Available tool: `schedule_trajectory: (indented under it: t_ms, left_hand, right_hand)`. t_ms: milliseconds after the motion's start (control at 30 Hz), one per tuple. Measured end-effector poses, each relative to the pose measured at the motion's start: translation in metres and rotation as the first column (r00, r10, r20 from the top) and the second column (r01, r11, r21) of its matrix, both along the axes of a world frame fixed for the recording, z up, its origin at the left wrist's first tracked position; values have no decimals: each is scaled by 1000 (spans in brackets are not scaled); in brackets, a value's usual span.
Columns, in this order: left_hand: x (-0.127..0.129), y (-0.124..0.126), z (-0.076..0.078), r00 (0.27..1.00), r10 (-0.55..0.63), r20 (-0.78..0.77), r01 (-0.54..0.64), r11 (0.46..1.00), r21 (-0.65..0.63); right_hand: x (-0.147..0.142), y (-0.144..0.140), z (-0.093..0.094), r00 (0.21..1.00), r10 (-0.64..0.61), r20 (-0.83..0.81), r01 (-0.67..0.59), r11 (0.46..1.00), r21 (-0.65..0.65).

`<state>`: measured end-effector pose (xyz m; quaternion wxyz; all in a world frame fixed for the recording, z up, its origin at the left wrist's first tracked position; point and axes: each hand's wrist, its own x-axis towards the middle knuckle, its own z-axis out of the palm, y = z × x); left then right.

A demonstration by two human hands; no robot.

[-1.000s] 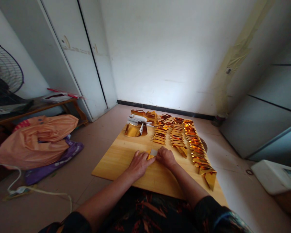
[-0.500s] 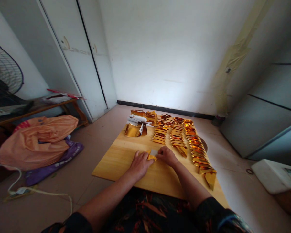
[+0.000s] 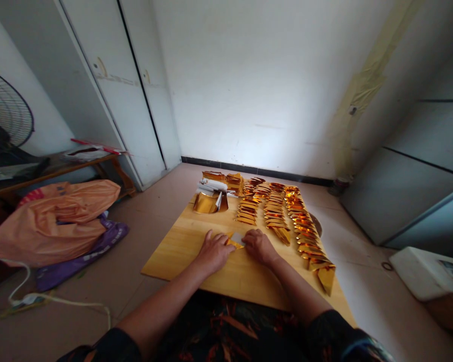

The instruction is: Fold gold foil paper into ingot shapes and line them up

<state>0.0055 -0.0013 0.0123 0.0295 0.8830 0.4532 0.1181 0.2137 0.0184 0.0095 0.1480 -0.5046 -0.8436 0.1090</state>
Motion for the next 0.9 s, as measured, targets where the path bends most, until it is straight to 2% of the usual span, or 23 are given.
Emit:
schedule_trajectory:
  t_ms: [200, 400, 500, 733, 900]
  left_hand:
    - [-6, 11, 4, 995, 17, 99, -7, 995, -99]
    - [0, 11, -13, 956, 168, 240, -133, 979, -155]
    - [2, 9, -16, 941, 202, 273, -159, 972, -172]
    - [-8, 14, -8, 963, 119, 242, -60, 969, -239]
    - [-15, 23, -7, 978, 40, 203, 14, 966, -256]
  right_hand:
    - [-16, -26, 2, 994, 12, 109, -19, 998, 58]
    - [-17, -31, -1, 992, 43, 118, -52, 996, 77]
    - [-13, -31, -1, 992, 67, 107, -76, 994, 83]
    - [4, -20, -7, 981, 189, -53, -183, 978, 98]
    - [11, -10, -14, 972, 208, -112, -201, 977, 76]
